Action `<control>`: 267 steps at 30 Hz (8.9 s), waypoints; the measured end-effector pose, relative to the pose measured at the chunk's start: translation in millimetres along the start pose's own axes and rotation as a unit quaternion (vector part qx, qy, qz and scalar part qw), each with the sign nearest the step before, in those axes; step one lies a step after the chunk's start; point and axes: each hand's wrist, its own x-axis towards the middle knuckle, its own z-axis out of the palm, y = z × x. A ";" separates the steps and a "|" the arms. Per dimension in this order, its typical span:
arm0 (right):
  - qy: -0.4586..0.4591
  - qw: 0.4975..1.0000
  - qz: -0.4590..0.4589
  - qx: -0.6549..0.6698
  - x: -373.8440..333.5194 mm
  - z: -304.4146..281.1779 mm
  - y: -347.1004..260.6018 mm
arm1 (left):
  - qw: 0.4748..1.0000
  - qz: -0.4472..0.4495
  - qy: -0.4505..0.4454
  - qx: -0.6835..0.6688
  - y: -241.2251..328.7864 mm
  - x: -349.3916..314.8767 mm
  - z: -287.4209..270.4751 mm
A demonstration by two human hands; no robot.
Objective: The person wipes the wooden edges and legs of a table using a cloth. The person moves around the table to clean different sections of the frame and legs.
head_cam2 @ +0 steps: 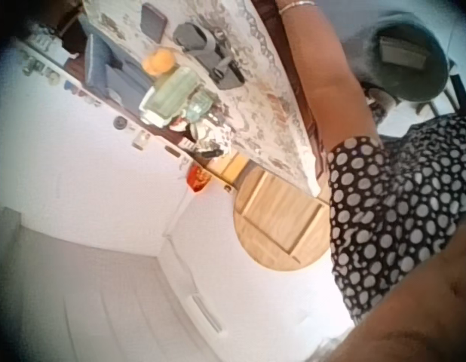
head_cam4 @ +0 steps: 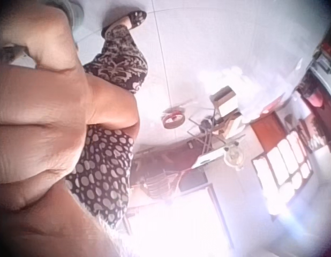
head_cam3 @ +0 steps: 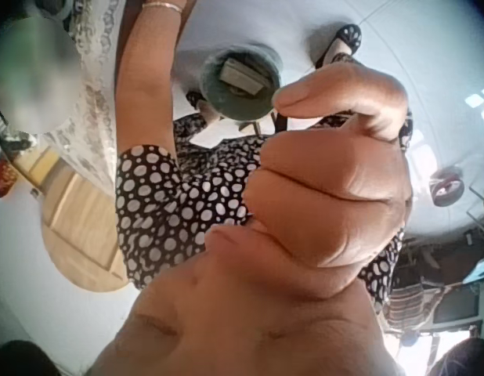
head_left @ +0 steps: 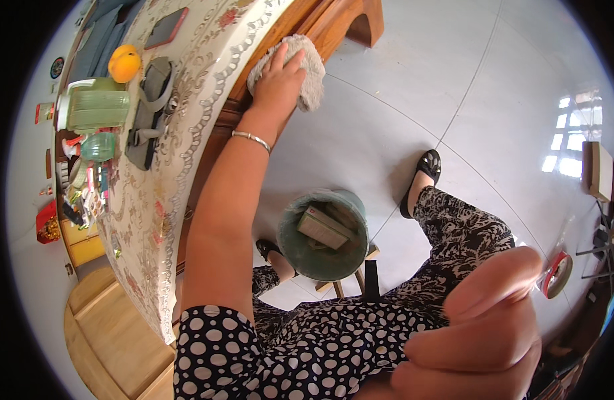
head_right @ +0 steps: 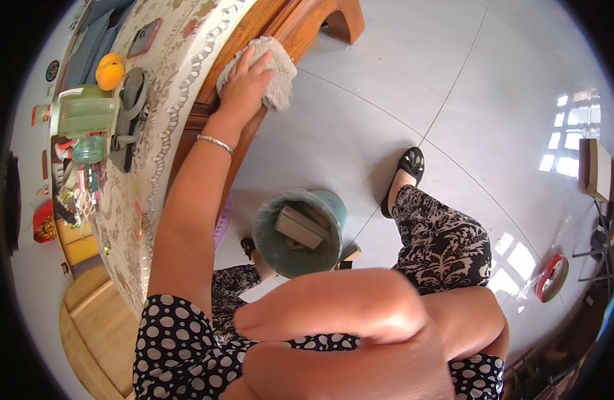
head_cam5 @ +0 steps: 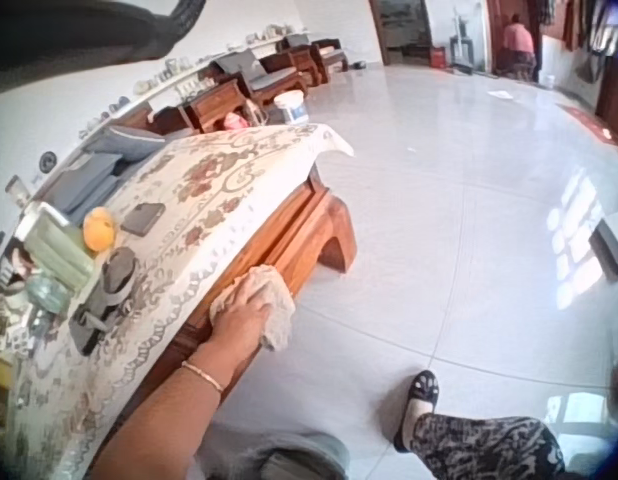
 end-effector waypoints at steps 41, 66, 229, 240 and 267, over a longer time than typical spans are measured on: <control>0.030 0.997 -0.035 0.059 -9.9 8.9 -20.2 | 0.999 -0.048 0.000 0.003 10.2 -119.1 -20.2; 0.167 0.976 -0.043 0.132 12.9 16.9 11.4 | 0.999 -0.012 -0.042 -0.023 0.0 72.2 -1.5; -0.345 0.884 -0.150 -0.277 -27.7 27.9 78.9 | 0.985 0.030 0.091 0.144 -20.6 -19.5 -25.2; -0.306 0.885 -0.164 -0.311 -22.0 27.3 85.5 | 0.989 0.022 0.021 0.143 -20.4 -96.1 -51.9; -0.333 0.889 -0.157 -0.272 -20.4 40.9 80.0 | 0.993 -0.008 0.052 0.107 24.5 -92.5 -58.7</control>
